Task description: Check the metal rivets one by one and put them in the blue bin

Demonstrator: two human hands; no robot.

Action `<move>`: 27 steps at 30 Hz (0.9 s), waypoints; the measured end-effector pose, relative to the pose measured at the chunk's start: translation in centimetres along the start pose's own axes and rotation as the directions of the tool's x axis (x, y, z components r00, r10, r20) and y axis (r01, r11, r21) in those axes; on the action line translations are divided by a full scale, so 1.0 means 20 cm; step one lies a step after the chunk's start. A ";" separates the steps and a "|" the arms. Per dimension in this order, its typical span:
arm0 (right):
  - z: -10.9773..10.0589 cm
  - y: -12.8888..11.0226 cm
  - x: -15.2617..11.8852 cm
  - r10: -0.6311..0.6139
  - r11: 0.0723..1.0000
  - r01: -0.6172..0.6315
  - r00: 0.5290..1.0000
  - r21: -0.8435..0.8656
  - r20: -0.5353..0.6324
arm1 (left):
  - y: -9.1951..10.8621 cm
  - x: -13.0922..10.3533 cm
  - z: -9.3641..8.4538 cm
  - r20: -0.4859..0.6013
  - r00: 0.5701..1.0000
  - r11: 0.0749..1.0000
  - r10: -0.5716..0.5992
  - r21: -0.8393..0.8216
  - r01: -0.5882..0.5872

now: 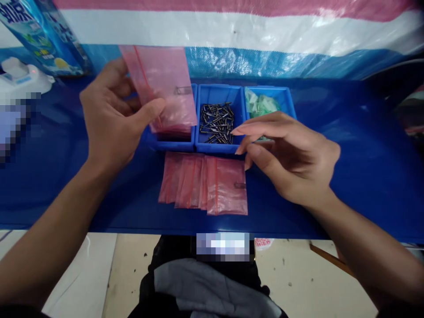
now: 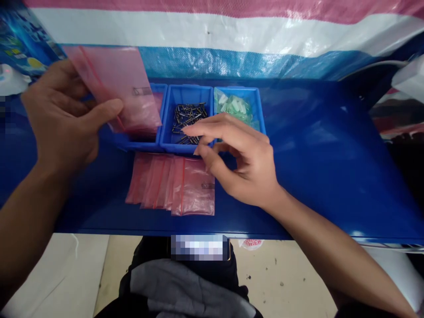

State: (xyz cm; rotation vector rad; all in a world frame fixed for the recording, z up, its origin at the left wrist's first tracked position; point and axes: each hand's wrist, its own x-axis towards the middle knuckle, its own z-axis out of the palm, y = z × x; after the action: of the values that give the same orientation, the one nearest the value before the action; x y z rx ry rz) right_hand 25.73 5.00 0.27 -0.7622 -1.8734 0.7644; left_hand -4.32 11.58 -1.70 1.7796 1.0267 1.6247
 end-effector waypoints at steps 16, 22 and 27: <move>0.00 0.00 0.01 -0.058 0.986 0.040 0.992 -0.164 -0.108 | -0.07 0.09 -0.17 0.650 0.743 0.814 0.160 0.339 -0.472; -0.01 -0.01 0.02 -0.208 0.933 0.202 0.978 -0.298 0.013 | -0.12 0.10 -0.21 0.595 0.775 0.792 0.212 0.360 -0.493; 0.00 0.02 0.02 -0.287 0.896 0.311 0.950 -0.317 0.120 | -0.11 0.11 -0.19 0.639 0.754 0.841 0.150 0.319 -0.438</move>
State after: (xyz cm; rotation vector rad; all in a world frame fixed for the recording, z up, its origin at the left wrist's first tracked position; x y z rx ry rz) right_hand 25.71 5.43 0.21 -0.6335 -2.1517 0.2835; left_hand -8.45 14.22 -1.61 2.6643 0.8723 0.8676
